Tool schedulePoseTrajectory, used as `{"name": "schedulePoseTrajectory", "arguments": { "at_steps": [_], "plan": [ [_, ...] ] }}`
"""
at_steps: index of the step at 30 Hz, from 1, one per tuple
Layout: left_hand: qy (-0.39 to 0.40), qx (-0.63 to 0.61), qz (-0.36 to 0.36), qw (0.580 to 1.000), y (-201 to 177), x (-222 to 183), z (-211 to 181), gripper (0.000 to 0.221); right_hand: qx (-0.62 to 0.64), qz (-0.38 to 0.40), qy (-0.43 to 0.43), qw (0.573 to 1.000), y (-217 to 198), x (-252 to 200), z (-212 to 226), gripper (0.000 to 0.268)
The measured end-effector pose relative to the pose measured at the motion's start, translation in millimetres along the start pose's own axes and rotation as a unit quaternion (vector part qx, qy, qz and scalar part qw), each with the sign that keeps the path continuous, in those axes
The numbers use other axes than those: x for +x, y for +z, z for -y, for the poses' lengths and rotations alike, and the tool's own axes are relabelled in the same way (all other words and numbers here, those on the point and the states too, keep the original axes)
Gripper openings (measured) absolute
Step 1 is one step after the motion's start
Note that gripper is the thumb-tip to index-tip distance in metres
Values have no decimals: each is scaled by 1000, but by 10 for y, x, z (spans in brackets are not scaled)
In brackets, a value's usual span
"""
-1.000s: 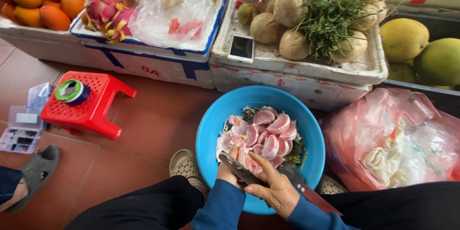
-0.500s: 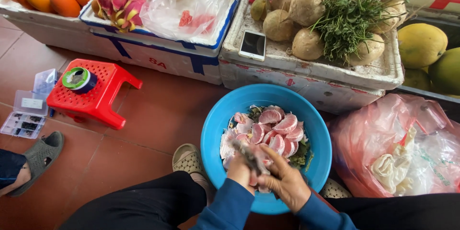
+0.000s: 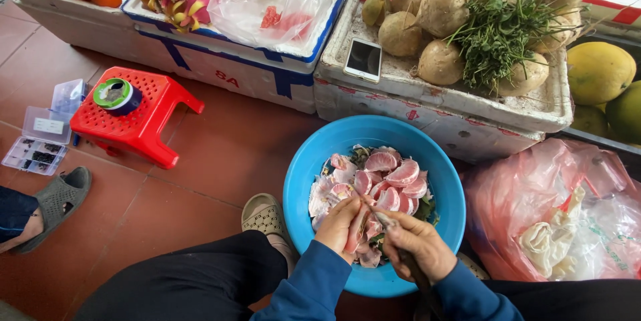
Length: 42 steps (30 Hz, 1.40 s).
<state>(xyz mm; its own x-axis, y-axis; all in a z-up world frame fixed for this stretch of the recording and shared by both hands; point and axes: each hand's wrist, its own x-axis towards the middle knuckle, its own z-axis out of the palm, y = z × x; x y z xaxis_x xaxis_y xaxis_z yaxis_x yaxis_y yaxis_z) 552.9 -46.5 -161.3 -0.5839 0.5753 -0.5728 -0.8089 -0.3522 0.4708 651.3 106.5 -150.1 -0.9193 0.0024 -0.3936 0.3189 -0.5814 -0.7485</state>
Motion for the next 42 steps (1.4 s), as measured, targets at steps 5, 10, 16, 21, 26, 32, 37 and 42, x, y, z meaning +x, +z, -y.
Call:
{"name": "schedulePoseTrajectory", "arguments": {
  "at_steps": [5, 10, 16, 21, 26, 32, 37, 42],
  "plan": [
    [-88, 6, 38, 995, -10, -85, -132, 16, 104, 33, 14, 994, -176, 38, 178, 40],
    [-111, -1, 78, 991, -106, -47, -117, 17, 113, 28, 25, 993, -266, 77, 104, 42],
    [-198, 130, 186, 954, -201, -42, -27, 42, 99, -14, -1, 995, -391, 244, -209, 18],
    [-27, 9, 272, 962, -428, 239, 189, 37, -334, -239, 193, 891, -71, 383, -470, 36],
    [40, -46, 88, 994, -183, 50, -192, 49, -628, -54, 226, 743, -560, 597, -1083, 58],
    [107, -83, -79, 988, -49, 70, -256, 47, -731, -83, 103, 670, -790, 694, -1177, 24],
    [201, -65, -53, 976, 8, 157, -173, 38, -445, -169, 37, 879, -138, 496, -402, 21],
    [250, -1, -101, 963, -29, 375, 53, 32, -94, -94, -10, 991, 259, 286, 13, 15]
  ]
}}
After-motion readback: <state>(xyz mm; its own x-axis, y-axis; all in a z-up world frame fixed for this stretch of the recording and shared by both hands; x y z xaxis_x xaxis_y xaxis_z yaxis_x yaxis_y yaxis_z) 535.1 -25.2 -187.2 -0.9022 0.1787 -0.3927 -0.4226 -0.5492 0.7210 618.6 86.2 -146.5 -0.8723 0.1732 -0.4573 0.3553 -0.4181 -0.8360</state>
